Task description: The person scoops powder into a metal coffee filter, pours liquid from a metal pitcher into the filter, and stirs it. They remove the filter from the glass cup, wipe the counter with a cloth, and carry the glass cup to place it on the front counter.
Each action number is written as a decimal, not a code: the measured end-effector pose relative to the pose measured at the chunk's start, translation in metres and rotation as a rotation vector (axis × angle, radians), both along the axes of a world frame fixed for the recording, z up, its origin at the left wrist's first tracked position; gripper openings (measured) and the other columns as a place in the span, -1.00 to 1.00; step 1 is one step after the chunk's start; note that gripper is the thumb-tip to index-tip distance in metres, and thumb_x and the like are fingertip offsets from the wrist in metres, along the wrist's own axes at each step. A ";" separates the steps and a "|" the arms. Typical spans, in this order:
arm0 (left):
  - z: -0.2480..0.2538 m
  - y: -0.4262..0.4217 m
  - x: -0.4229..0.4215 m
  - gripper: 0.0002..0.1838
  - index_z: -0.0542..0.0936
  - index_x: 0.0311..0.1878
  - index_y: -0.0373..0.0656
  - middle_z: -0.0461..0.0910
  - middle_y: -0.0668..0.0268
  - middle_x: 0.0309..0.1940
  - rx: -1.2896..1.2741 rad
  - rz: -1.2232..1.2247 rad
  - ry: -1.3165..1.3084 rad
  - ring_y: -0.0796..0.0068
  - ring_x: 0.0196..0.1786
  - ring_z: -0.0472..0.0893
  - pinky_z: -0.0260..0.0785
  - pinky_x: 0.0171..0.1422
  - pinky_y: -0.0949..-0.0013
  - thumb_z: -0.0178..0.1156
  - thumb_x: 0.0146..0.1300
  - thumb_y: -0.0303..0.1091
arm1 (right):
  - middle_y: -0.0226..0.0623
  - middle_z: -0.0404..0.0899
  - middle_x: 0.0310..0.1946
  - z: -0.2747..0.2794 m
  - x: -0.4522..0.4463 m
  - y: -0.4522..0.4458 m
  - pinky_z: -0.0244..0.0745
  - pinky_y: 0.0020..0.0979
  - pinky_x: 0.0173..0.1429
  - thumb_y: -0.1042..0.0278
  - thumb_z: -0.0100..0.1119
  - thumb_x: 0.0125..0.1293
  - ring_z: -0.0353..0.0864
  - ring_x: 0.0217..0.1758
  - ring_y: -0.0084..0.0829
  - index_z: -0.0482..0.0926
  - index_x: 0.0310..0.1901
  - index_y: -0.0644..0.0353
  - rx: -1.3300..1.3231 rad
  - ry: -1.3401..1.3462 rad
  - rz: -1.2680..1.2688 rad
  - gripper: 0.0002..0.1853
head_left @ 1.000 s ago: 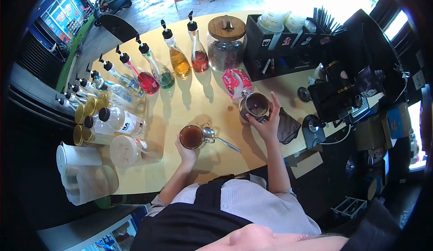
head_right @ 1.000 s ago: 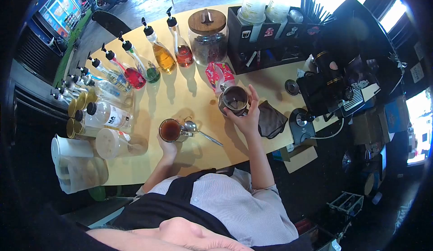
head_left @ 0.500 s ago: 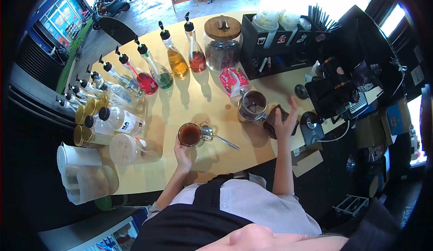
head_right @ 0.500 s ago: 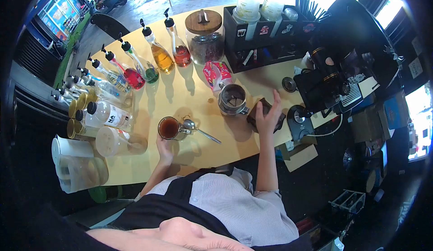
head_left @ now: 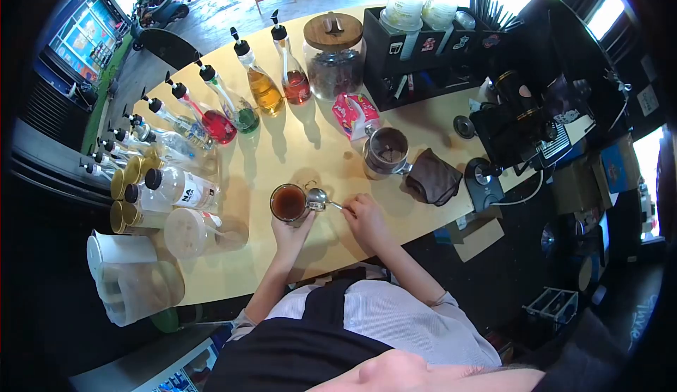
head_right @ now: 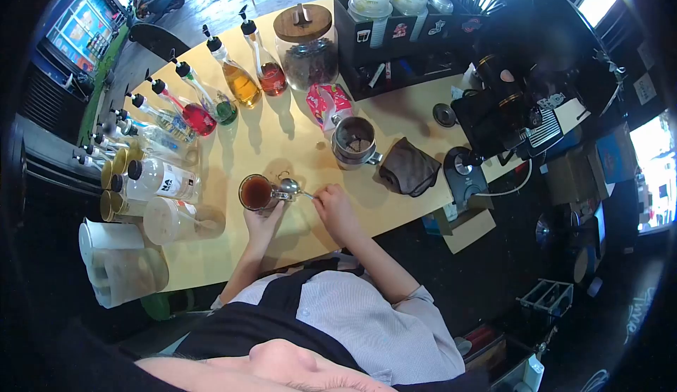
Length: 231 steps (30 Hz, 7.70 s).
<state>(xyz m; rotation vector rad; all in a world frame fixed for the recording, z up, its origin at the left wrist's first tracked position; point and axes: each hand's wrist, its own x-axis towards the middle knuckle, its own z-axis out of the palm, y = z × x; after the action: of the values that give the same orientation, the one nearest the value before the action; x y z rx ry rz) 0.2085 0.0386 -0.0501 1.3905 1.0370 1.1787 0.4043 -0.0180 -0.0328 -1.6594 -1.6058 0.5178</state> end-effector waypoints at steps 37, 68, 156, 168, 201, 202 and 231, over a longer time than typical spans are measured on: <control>-0.009 -0.010 -0.044 -0.53 0.39 0.11 -0.32 0.58 0.22 -0.11 0.004 -0.153 -0.066 0.40 -0.03 0.65 0.55 0.09 0.30 0.24 0.12 -0.75 | -0.20 0.65 -0.17 0.045 0.029 -0.070 0.48 -0.33 0.00 0.54 0.08 0.29 0.62 -0.09 -0.38 0.57 0.00 0.44 0.299 0.585 -0.798 -0.72; -0.006 -0.024 -0.076 -0.48 0.47 0.04 -0.30 0.61 0.25 -0.18 -0.010 -0.047 -0.013 0.46 -0.11 0.62 0.46 0.07 0.35 0.44 -0.02 -0.49 | 0.05 0.00 0.50 -0.040 -0.080 0.117 -0.37 -0.05 0.60 0.24 0.00 0.34 -0.18 0.61 -0.13 0.20 0.39 0.37 -0.045 0.010 -0.554 -0.36; 0.021 -0.066 -0.040 -0.42 0.53 -0.02 -0.26 0.65 0.28 -0.24 0.056 -0.408 -0.056 0.50 -0.20 0.65 0.54 -0.07 0.37 0.60 -0.13 -0.40 | -0.21 0.52 -0.32 0.069 -0.099 -0.117 0.42 -0.38 -0.16 0.32 0.19 0.34 0.52 -0.24 -0.32 0.54 -0.26 0.30 0.106 0.364 -0.057 -0.81; 0.006 -0.098 -0.086 -0.34 0.53 -0.03 -0.21 0.66 0.23 -0.22 0.068 -0.568 0.184 0.35 -0.17 0.68 0.54 -0.06 0.30 0.62 -0.22 -0.24 | -0.55 0.29 -0.55 0.042 -0.184 -0.170 0.18 -0.56 -0.36 0.33 0.05 0.45 0.25 -0.44 -0.71 0.43 -0.40 0.25 0.130 0.746 -0.327 -0.74; 0.023 -0.456 0.176 -0.32 0.48 0.01 -0.22 0.62 0.20 -0.14 0.105 -1.168 0.196 0.34 -0.08 0.66 0.49 0.04 0.29 0.59 -0.23 -0.30 | -0.56 0.23 -0.60 0.039 -0.009 -0.556 0.06 -0.54 -0.43 0.36 0.04 0.42 0.16 -0.48 -0.74 0.37 -0.52 0.26 0.444 0.698 -0.877 -0.68; 0.024 -0.466 0.185 -0.32 0.48 0.01 -0.22 0.62 0.20 -0.14 0.107 -1.177 0.195 0.34 -0.08 0.66 0.49 0.04 0.29 0.59 -0.23 -0.30 | -0.57 0.23 -0.60 0.038 -0.003 -0.565 0.07 -0.54 -0.43 0.35 0.05 0.42 0.16 -0.48 -0.75 0.37 -0.52 0.25 0.461 0.690 -0.903 -0.68; 0.046 -0.640 0.568 -0.34 0.47 0.04 -0.21 0.62 0.20 -0.12 0.245 -1.410 0.043 0.34 -0.07 0.66 0.49 0.08 0.33 0.56 -0.18 -0.33 | -0.65 0.24 -0.57 0.043 0.344 -0.735 0.05 -0.58 -0.43 0.30 0.04 0.43 0.15 -0.47 -0.79 0.42 -0.50 0.19 0.539 0.672 -1.133 -0.70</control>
<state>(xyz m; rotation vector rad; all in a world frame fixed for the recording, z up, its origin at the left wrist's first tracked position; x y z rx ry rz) 0.7765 -0.6017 -0.0039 1.7864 -0.2140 0.1884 0.7480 -0.7530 0.0106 -1.4496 -0.1570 0.0040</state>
